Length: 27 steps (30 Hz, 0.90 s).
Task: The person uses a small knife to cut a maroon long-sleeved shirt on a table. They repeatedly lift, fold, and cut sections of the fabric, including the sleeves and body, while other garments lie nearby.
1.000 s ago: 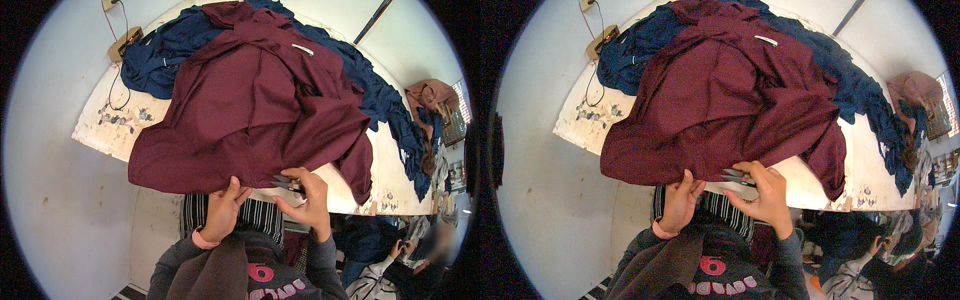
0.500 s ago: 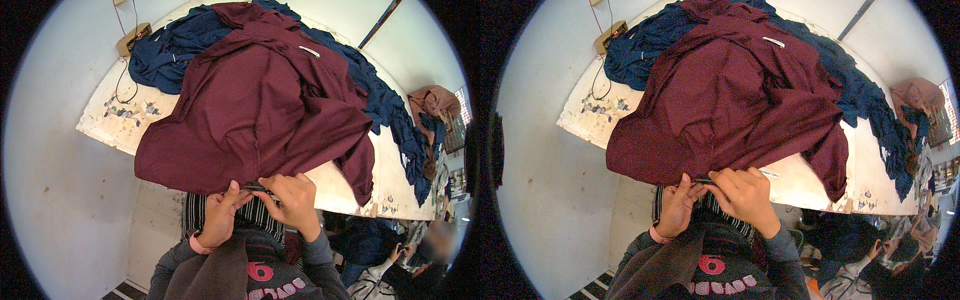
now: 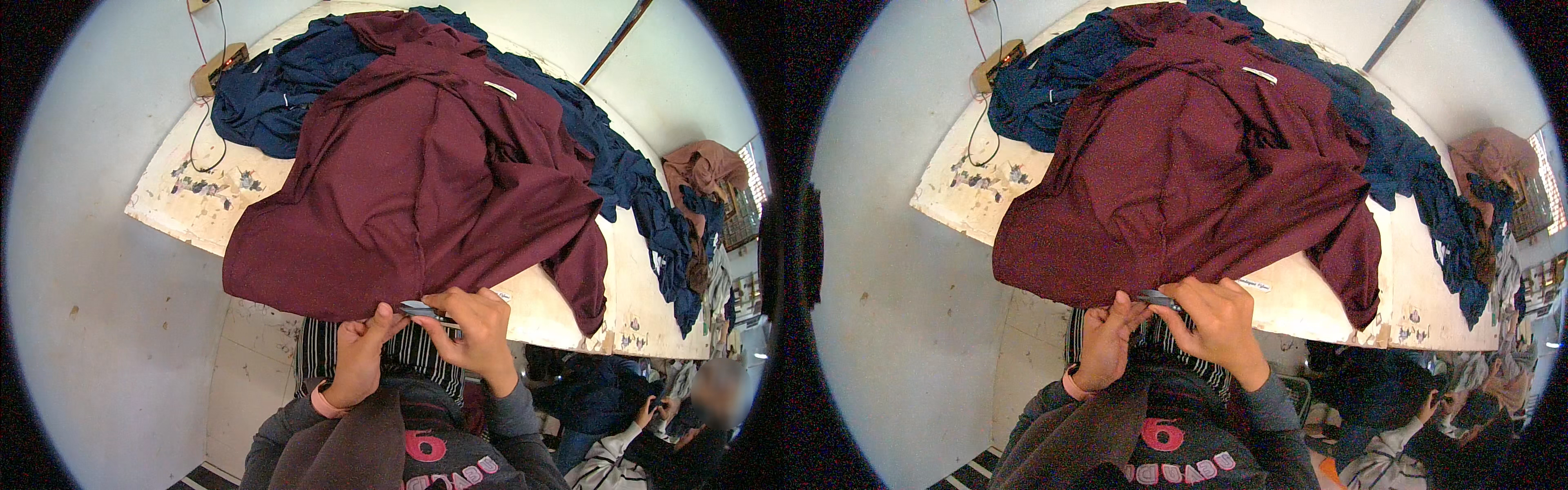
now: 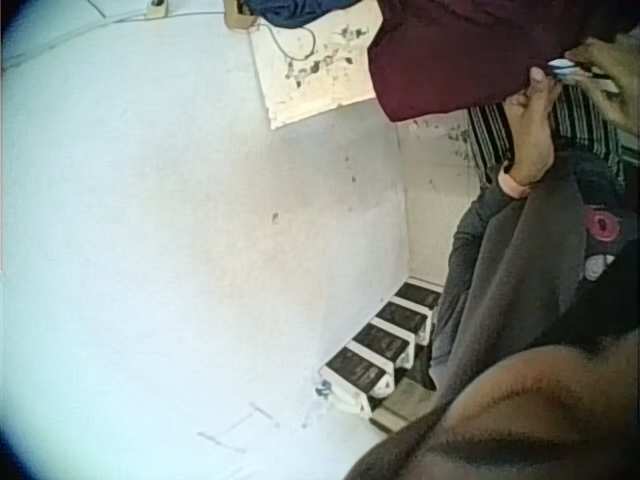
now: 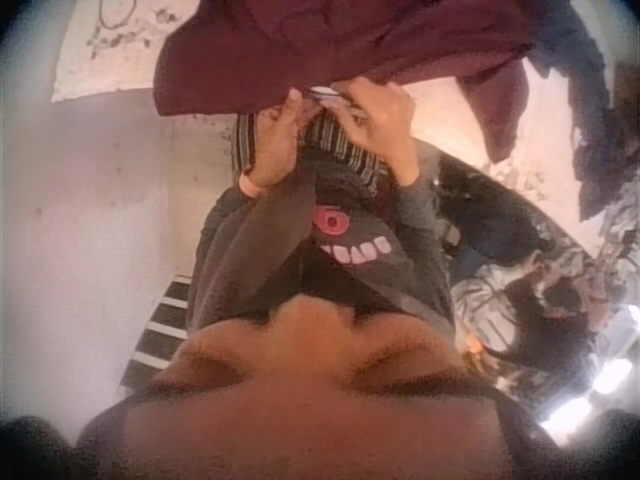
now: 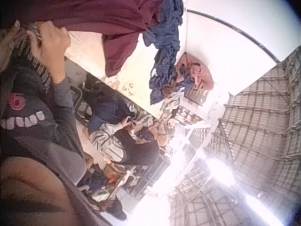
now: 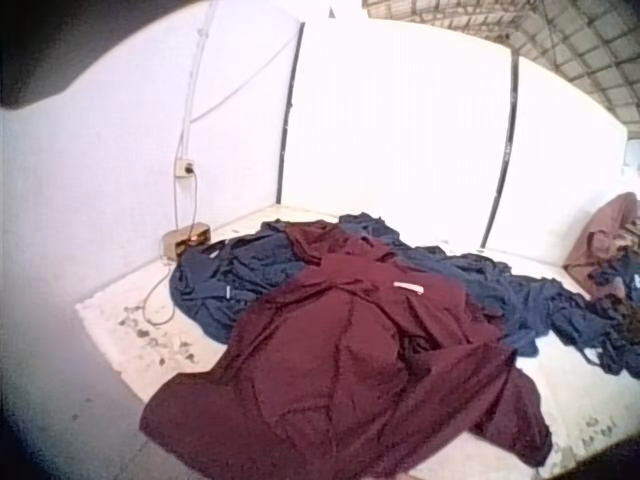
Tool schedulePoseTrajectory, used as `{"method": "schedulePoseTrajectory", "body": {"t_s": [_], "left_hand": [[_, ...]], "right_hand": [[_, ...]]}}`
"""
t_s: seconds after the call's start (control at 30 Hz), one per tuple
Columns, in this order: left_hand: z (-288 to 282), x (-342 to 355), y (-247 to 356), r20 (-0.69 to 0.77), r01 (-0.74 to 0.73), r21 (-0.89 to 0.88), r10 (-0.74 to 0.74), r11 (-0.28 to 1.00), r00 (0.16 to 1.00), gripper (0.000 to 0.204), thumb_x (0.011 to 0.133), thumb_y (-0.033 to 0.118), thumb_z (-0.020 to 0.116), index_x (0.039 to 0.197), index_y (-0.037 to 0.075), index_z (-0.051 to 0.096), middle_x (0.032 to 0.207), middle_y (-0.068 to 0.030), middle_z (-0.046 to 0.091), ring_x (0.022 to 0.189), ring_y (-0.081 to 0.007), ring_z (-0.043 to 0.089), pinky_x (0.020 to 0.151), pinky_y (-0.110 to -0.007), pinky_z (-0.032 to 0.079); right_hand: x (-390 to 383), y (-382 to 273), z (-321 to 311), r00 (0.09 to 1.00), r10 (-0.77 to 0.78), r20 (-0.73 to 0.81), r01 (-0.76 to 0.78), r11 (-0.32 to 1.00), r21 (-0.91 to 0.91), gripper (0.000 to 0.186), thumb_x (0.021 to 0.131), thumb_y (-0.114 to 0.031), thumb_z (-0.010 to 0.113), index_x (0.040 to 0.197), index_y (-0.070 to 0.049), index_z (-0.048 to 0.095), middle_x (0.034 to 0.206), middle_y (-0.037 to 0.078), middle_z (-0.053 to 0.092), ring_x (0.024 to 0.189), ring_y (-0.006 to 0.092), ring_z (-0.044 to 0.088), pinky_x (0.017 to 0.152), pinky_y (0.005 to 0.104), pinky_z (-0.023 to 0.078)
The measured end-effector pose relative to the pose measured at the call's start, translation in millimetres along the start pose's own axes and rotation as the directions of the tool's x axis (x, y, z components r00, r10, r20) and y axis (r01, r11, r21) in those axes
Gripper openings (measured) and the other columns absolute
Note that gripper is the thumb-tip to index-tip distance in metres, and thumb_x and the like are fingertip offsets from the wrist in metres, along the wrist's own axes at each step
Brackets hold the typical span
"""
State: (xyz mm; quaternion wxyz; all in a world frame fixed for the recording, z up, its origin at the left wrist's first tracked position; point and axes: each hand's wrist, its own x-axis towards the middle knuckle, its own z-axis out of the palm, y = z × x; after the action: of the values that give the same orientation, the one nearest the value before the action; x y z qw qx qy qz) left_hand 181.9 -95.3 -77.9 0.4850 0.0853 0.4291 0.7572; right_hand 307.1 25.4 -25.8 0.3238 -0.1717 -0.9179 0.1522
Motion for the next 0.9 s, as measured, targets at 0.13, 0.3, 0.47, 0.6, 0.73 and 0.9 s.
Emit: {"method": "schedulePoseTrajectory", "body": {"t_s": [0.13, 0.3, 0.47, 0.6, 0.73, 0.9], "left_hand": [[-7.4, -0.2, -5.2, 0.008, -0.028, 0.063, 0.028, 0.998, 1.000, 0.041, 0.104, 0.032, 0.064, 0.085, -0.003, 0.071, 0.101, -0.0184, 0.075, 0.098, -0.0231, 0.073, 0.099, -0.041, 0.056], [-9.9, -1.4, -4.8, -0.007, -0.038, 0.119, 0.039, 0.992, 0.999, 0.042, 0.104, 0.033, 0.064, 0.084, -0.003, 0.071, 0.098, -0.0180, 0.075, 0.095, -0.0216, 0.073, 0.098, -0.039, 0.056], [-29.5, 12.4, 26.4, 0.008, -0.006, 0.353, 0.004, 0.936, 1.000, 0.038, 0.107, 0.034, 0.059, 0.095, 0.001, 0.072, 0.104, -0.0135, 0.076, 0.095, -0.0193, 0.073, 0.094, -0.038, 0.058], [-98.2, 60.4, 108.8, -0.113, -0.484, -0.389, 0.480, 0.784, 0.870, 0.042, 0.108, 0.040, 0.053, 0.130, 0.005, 0.062, 0.113, -0.0095, 0.073, 0.105, -0.0179, 0.069, 0.096, -0.035, 0.053], [-100.0, 49.9, 152.0, -0.153, -0.499, 0.372, 0.582, 0.783, 0.799, 0.038, 0.105, 0.023, 0.060, 0.139, 0.005, 0.056, 0.109, -0.0035, 0.069, 0.086, -0.0121, 0.063, 0.080, -0.027, 0.050], [-143.6, 27.2, 148.3, 0.027, -0.184, 0.740, 0.244, 0.647, 0.969, 0.038, 0.101, 0.020, 0.065, 0.135, 0.006, 0.058, 0.105, -0.0019, 0.069, 0.080, -0.0070, 0.056, 0.072, -0.023, 0.042]], "right_hand": [[-1.8, -2.0, 0.3, 1.000, -0.027, 0.004, 0.027, 0.997, -0.068, 0.019, 0.081, -0.022, 0.082, 0.092, -0.012, 0.070, 0.078, 0.000, 0.068, 0.061, 0.0175, 0.065, 0.055, 0.0347, 0.037], [-5.8, -0.4, 7.0, 1.000, -0.024, -0.014, 0.023, 0.999, -0.030, 0.021, 0.080, -0.023, 0.083, 0.093, -0.012, 0.070, 0.078, 0.000, 0.068, 0.062, 0.0182, 0.065, 0.054, 0.0338, 0.037], [-2.0, 9.0, 6.6, 0.985, 0.093, -0.144, -0.112, 0.985, -0.134, 0.032, 0.072, -0.022, 0.084, 0.099, -0.014, 0.069, 0.096, 0.002, 0.068, 0.069, 0.0221, 0.065, 0.057, 0.0352, 0.043], [-17.1, 55.9, -4.5, 0.948, 0.221, -0.231, -0.302, 0.853, -0.425, 0.047, 0.061, -0.015, 0.079, 0.107, -0.016, 0.069, 0.113, 0.003, 0.063, 0.074, 0.0256, 0.064, 0.063, 0.0380, 0.050], [-22.0, 65.0, -13.8, 0.940, 0.326, -0.105, -0.328, 0.945, -0.005, 0.037, 0.062, -0.006, 0.074, 0.099, -0.010, 0.072, 0.099, 0.006, 0.069, 0.085, 0.0268, 0.070, 0.075, 0.0362, 0.056], [-13.5, -8.3, 58.9, 0.873, -0.108, 0.475, -0.416, 0.343, 0.842, 0.054, 0.081, -0.007, 0.079, 0.133, -0.010, 0.068, 0.129, 0.012, 0.070, 0.117, 0.0285, 0.066, 0.098, 0.0387, 0.053]]}}
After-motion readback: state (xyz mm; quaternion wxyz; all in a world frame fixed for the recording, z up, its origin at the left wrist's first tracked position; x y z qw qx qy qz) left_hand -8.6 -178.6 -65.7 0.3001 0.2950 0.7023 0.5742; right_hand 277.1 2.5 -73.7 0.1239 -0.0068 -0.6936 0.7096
